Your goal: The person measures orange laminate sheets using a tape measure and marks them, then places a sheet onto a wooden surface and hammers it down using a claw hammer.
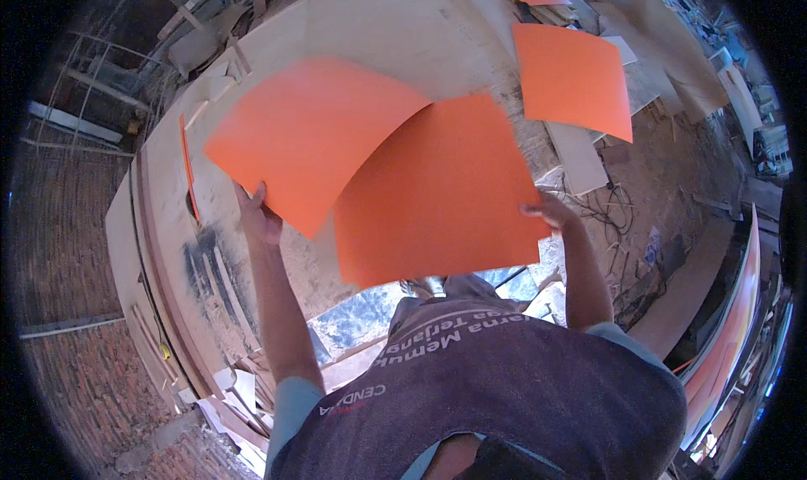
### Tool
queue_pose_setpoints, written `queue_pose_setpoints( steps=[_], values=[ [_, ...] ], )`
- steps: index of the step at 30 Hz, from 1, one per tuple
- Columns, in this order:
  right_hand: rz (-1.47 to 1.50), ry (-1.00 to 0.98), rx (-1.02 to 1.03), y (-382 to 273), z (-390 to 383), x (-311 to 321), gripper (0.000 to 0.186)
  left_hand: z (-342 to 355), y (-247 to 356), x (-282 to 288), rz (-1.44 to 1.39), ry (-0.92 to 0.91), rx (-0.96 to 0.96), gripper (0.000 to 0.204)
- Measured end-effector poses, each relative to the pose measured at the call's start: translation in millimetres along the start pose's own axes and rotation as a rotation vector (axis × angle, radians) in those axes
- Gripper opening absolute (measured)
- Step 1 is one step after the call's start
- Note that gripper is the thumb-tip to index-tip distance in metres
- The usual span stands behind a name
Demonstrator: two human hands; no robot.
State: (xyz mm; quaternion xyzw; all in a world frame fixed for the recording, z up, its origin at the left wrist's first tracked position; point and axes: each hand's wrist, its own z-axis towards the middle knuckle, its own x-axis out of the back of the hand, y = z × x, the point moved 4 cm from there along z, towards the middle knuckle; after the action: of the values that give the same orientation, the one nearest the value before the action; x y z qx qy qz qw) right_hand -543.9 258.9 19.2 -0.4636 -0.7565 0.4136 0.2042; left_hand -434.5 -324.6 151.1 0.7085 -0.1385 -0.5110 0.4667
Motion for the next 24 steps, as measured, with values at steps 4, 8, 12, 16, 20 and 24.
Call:
queue_pose_setpoints(
  steps=[4, 8, 12, 16, 20, 24],
  values=[
    [-0.106, 0.043, -0.146, 58.1, -13.9, 17.5, 0.06, 59.3, -6.3, -10.5, 0.039, -0.056, -0.015, 0.077],
    [0.073, 0.023, -0.172, 90.7, -28.5, 18.8, 0.057, 105.0, -13.6, -39.8, 0.086, -0.177, -0.023, 0.077],
    [0.027, 0.077, -0.196, 117.6, -40.8, 31.8, 0.058, 151.8, -29.7, -74.7, 0.118, -0.293, 0.005, 0.074],
    [0.093, 0.175, -0.179, 93.6, -49.0, 14.9, 0.052, 216.0, -51.4, -64.8, 0.234, -0.304, 0.104, 0.071],
    [-0.011, 0.27, -0.131, 102.9, -58.6, 8.1, 0.052, 270.6, -102.7, -43.0, 0.311, -0.262, 0.24, 0.068],
    [0.037, 0.348, -0.217, 103.1, -73.0, -7.5, 0.054, 309.8, -154.6, 0.1, 0.432, -0.134, 0.286, 0.067]
  ],
)
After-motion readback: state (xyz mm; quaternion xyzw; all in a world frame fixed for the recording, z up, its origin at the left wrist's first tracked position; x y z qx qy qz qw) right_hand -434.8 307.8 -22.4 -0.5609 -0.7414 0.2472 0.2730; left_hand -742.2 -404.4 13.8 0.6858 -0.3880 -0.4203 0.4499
